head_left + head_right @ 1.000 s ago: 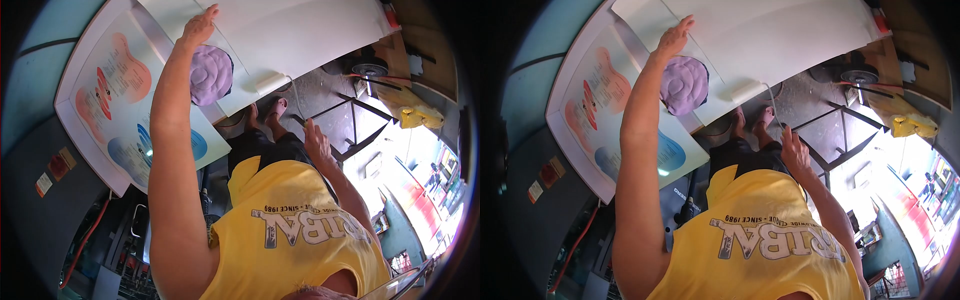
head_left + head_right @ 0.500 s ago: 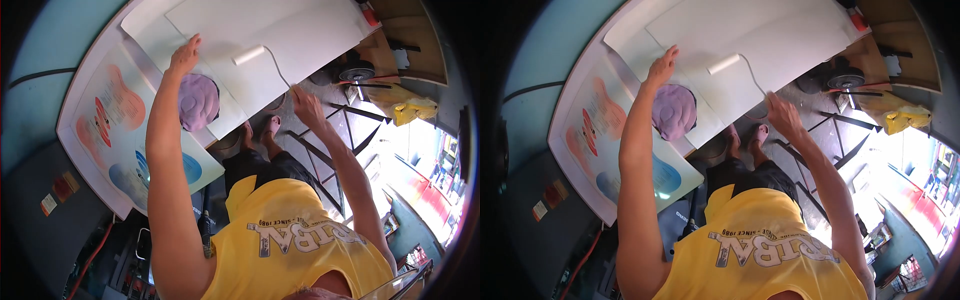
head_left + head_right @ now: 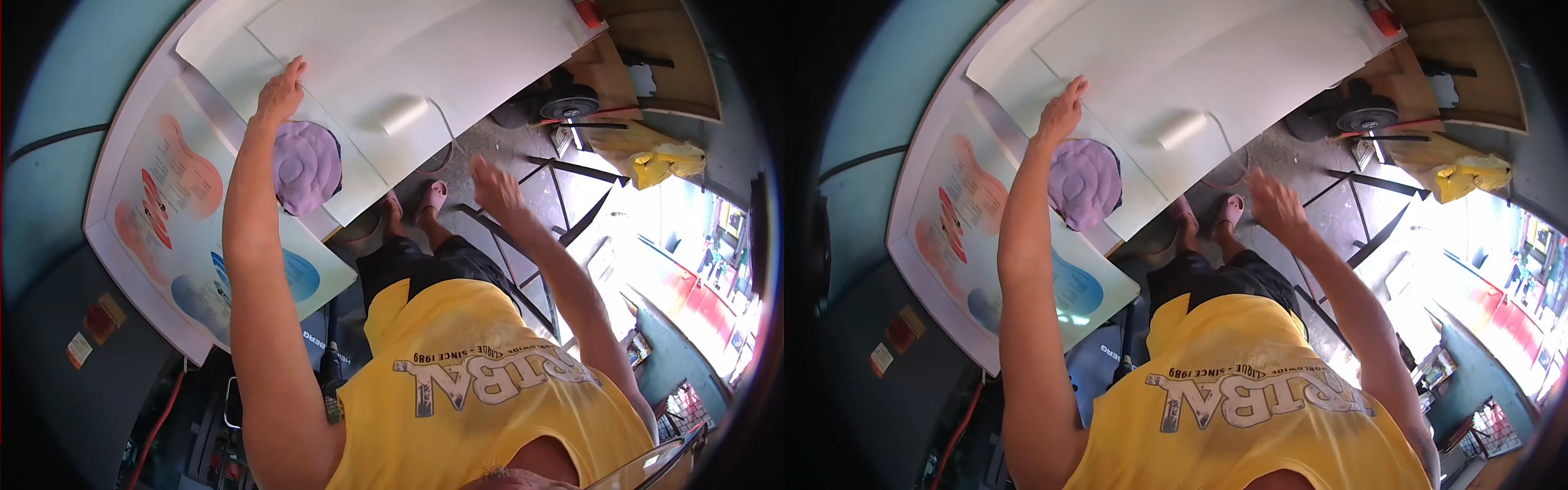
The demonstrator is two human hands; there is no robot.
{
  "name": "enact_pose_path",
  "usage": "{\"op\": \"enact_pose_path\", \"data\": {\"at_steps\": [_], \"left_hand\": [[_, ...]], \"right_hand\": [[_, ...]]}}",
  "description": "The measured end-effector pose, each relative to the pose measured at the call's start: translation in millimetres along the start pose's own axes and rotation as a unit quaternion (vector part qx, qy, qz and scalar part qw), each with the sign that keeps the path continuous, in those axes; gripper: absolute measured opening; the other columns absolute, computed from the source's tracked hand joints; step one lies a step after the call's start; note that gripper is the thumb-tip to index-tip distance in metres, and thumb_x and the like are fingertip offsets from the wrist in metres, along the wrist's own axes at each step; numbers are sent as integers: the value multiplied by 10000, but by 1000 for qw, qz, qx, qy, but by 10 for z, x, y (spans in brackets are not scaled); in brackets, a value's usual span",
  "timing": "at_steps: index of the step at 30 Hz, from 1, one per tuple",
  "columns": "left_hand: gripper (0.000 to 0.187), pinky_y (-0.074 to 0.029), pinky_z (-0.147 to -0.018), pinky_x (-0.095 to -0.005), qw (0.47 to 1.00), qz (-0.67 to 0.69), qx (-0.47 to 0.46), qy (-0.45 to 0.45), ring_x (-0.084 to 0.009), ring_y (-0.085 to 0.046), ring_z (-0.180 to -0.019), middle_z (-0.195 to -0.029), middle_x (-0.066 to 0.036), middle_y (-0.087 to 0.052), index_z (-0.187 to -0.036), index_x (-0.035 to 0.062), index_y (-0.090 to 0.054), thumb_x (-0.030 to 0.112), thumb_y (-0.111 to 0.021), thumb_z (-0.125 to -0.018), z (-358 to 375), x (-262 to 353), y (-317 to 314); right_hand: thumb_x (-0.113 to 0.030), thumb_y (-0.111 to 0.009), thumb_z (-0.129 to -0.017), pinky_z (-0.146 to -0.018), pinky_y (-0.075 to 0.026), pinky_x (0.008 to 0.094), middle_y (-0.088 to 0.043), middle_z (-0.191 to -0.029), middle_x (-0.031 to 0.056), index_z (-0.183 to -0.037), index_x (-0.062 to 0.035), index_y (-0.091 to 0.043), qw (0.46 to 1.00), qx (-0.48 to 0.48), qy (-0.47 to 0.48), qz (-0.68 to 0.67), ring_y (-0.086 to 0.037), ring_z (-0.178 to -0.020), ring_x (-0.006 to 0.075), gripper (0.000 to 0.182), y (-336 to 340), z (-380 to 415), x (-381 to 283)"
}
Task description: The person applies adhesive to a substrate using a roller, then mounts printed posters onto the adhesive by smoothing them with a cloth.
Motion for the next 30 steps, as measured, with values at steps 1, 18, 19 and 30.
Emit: {"op": "enact_pose_path", "data": {"at_steps": [1,18,19,30], "left_hand": [[542,-487,-1052,-437,1000,-2,4,-2,-327,-606,-1231,-1437,31,-597,-1509,147,-365,102,-454,-976,-2,-21,-24],[590,-516,-988,-462,1000,-11,24,-14,-331,-640,-1154,-1376,-36,-639,-1474,151,-388,47,-531,-911,39,-9,-19],[589,-514,-991,-462,1000,-15,11,-4,-333,-639,-1156,-1379,-38,-638,-1473,152,-386,45,-528,-911,30,41,48],[565,-504,-1012,-460,1000,-13,13,-17,-340,-623,-1196,-1417,-18,-614,-1475,140,-385,43,-483,-927,44,4,-10]], "right_hand": [[-196,-604,-971,-598,-561,490,-682,-864,141,-1146,-73,-561,1000,-11,-9,16,-690,-691,377,219,63,306,46],[-168,-522,-979,-688,-554,537,-699,-833,199,-1006,-91,-539,998,62,16,-29,-687,-773,421,83,303,-1444,128],[-160,-527,-970,-690,-559,533,-700,-826,195,-1011,-92,-540,997,76,26,-9,-694,-773,411,81,277,-1551,105],[-182,-626,-966,-555,-544,524,-676,-820,169,-1183,-108,-542,999,9,-24,37,-673,-657,420,244,186,694,839]]}}
Point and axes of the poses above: each hand's wrist, its own z-axis away from the middle knuckle, its own y-axis out of the back of the hand, x = y × z, the point moved 1 cm from there along -z, towards the middle knuckle
